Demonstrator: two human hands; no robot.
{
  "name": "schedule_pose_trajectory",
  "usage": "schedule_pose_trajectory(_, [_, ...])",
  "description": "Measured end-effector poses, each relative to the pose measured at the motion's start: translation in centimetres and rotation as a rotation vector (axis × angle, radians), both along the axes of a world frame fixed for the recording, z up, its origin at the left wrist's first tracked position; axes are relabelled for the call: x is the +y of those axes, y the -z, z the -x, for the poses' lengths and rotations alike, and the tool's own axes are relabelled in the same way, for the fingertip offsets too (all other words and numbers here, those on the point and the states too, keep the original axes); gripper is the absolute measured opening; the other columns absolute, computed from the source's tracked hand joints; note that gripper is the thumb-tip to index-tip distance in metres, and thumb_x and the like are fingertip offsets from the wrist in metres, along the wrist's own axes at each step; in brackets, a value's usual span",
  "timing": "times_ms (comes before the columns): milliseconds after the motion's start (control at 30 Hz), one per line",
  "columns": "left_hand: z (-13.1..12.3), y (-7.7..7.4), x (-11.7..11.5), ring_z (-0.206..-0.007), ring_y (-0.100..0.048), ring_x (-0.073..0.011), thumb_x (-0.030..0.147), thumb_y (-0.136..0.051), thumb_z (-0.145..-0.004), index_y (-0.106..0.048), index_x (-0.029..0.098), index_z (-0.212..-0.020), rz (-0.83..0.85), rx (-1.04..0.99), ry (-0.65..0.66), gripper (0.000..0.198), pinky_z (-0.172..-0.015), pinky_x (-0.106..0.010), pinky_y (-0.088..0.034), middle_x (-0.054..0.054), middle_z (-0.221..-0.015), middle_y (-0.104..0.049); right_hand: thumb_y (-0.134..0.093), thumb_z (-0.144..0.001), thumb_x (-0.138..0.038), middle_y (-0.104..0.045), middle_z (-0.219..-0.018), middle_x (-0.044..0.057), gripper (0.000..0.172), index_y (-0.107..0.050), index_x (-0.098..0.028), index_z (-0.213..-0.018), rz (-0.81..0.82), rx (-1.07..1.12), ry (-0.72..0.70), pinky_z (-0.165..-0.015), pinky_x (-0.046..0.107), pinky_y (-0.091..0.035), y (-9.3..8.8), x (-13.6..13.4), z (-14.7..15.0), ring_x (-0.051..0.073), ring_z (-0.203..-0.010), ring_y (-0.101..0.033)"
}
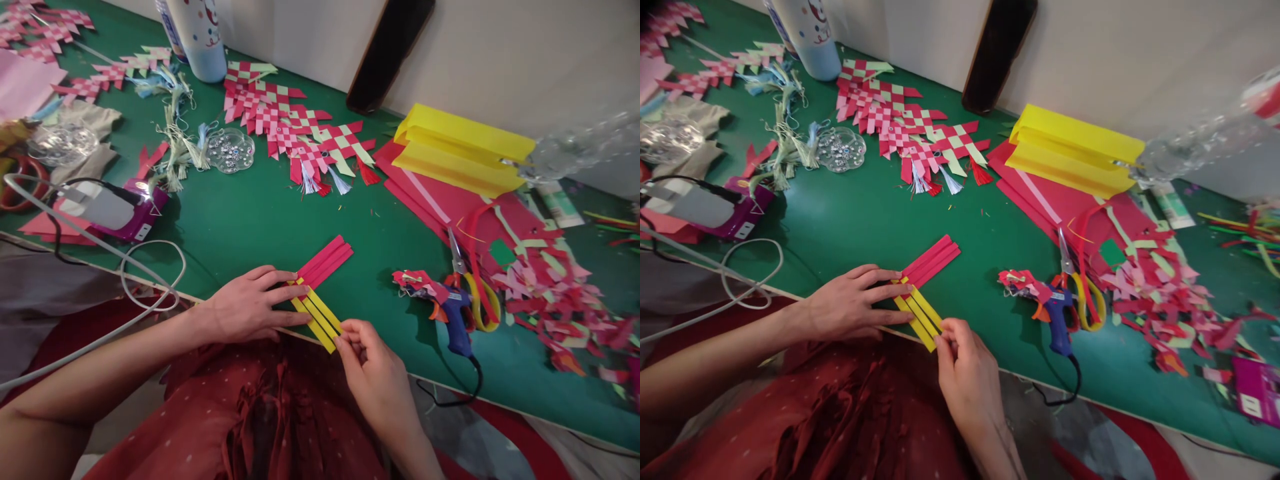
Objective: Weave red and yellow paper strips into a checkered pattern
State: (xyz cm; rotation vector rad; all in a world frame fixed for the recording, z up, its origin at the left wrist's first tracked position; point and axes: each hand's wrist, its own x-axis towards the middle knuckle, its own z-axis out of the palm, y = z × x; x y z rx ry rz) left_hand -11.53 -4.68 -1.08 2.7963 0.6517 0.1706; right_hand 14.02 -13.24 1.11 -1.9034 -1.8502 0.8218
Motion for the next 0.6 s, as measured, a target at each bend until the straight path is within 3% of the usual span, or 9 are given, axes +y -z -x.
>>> schedule_pose_trajectory(333, [-0.1, 0.06, -0.09, -0.136, -0.038, -0.0286, 0.045, -0.073, -0.081, -0.045, 0.042, -0.139, 0.0, 0.005, -0.007, 0.065, -0.107, -0.046, -0.034, 0.002, -0.15, -0.043, -0.043, -0.092, -0.02, -0.071, -0.078, 0.001, 0.015, -0.057, -0.024, -0.093, -0.112, -0.074, -0.092, -0.063, 0.027, -0.051, 0.04, 0.07, 0.17, 0.016, -0.069, -0.069])
schedule_pose_trajectory(600, [-0.1, 0.01, -0.08, -0.136, -0.038, -0.0282, 0.044, -0.072, -0.082, -0.045, 0.042, -0.139, -0.005, 0.006, -0.007, 0.063, -0.107, -0.046, -0.035, 0.002, -0.15, -0.042, -0.048, -0.092, -0.025, -0.072, -0.08, 0.001, 0.014, -0.058, -0.023, -0.102, -0.093, -0.051, -0.069, -0.063, 0.026, -0.052, 0.0, -0.13, -0.25, 0.016, -0.07, -0.069])
